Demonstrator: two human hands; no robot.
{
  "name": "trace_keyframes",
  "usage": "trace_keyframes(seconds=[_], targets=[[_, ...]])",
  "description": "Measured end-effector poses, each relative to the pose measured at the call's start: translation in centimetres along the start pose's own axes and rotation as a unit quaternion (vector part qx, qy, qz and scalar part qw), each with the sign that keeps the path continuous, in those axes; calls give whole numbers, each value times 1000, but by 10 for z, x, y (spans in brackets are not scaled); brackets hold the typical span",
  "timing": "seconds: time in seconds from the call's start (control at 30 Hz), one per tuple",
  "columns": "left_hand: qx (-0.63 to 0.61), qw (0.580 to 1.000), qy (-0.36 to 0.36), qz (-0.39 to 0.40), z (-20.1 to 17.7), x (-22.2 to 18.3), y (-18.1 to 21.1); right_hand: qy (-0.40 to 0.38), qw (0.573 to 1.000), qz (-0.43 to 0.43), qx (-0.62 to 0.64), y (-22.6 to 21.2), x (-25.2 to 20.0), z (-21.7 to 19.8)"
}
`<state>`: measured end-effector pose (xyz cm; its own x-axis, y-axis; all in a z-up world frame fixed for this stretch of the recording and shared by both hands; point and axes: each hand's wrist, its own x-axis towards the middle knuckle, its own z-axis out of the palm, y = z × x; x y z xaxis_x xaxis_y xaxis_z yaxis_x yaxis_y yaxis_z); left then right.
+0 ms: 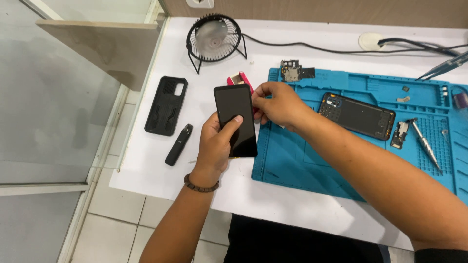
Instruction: Reassembling the internal components and frame of a mobile phone after a repair.
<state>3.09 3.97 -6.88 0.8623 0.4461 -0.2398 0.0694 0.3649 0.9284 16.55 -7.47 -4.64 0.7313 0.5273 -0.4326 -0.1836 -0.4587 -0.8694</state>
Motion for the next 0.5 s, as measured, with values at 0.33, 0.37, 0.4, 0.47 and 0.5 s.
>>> trace_keyframes(seconds=[0.33,0.37,0.4,0.47,0.5], targets=[[-43,998,-26,-33,-12,10,-5,2,994,-4,109,7,-14,-1],[-46,998,-24,-38,-12,11,-6,4,992,-22,123,13,-14,-1],[-49,998,-20,-44,-13,11,-6,5,990,-39,139,18,-15,0],[-45,998,-19,-34,-12,10,-5,13,989,-41,144,24,-18,1],[-42,999,-20,-23,-12,9,-4,21,988,-46,149,27,-20,2]])
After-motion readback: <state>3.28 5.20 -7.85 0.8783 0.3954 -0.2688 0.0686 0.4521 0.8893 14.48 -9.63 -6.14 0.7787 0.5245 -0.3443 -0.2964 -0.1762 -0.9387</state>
